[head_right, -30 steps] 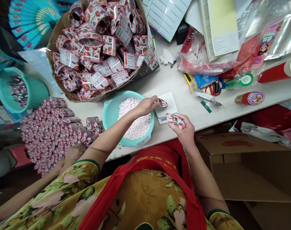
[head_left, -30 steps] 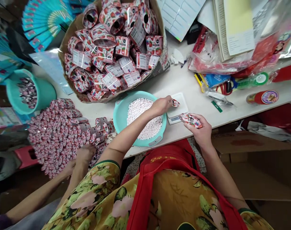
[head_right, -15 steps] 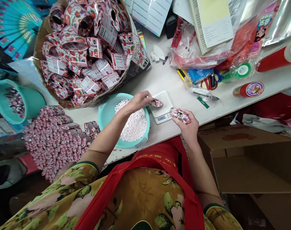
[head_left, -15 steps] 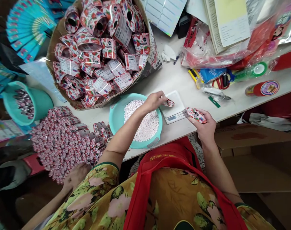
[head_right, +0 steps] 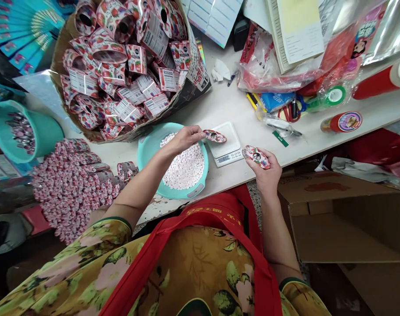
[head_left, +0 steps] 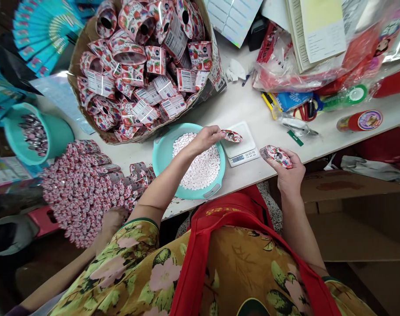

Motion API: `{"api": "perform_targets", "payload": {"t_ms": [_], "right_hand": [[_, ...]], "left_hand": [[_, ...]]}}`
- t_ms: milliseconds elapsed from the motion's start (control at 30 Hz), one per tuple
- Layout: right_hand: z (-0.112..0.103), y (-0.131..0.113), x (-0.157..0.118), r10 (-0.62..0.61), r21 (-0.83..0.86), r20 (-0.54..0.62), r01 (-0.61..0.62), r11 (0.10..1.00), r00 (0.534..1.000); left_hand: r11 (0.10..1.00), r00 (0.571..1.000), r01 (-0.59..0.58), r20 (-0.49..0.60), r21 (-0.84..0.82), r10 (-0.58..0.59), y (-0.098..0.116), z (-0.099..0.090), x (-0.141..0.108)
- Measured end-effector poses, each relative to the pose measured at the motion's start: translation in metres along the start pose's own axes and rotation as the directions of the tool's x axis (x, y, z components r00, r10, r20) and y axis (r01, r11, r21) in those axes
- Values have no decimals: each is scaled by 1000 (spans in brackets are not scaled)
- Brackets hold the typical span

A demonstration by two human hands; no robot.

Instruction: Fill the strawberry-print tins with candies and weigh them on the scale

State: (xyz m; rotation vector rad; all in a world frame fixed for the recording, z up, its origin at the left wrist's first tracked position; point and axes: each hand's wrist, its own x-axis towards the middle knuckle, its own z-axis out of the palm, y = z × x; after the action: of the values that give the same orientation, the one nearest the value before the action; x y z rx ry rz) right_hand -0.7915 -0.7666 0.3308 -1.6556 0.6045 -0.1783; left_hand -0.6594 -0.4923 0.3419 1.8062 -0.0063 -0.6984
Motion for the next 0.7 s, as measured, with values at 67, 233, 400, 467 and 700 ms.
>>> {"api": "perform_targets", "payload": {"t_ms": [67, 233, 400, 467, 700], "right_hand": [[0, 2, -1, 7, 9, 2, -7, 1000, 1000], [2, 7, -3, 24, -19, 10, -24, 1000, 1000], [24, 12, 8, -4, -60, 91, 9, 998, 996], [42, 17, 20, -33, -64, 145, 43, 997, 989], [118, 40, 55, -128, -136, 324, 181, 974, 937]], "left_hand": [[983, 999, -45, 0, 176, 45, 3, 4, 0], [707, 996, -82, 42, 703, 74, 4, 29, 4], [615, 992, -111, 44, 780, 122, 3, 41, 11], [716, 973, -33, -141, 697, 182, 8, 24, -6], [794, 566, 488, -824, 363, 29, -6, -78, -170]]}}
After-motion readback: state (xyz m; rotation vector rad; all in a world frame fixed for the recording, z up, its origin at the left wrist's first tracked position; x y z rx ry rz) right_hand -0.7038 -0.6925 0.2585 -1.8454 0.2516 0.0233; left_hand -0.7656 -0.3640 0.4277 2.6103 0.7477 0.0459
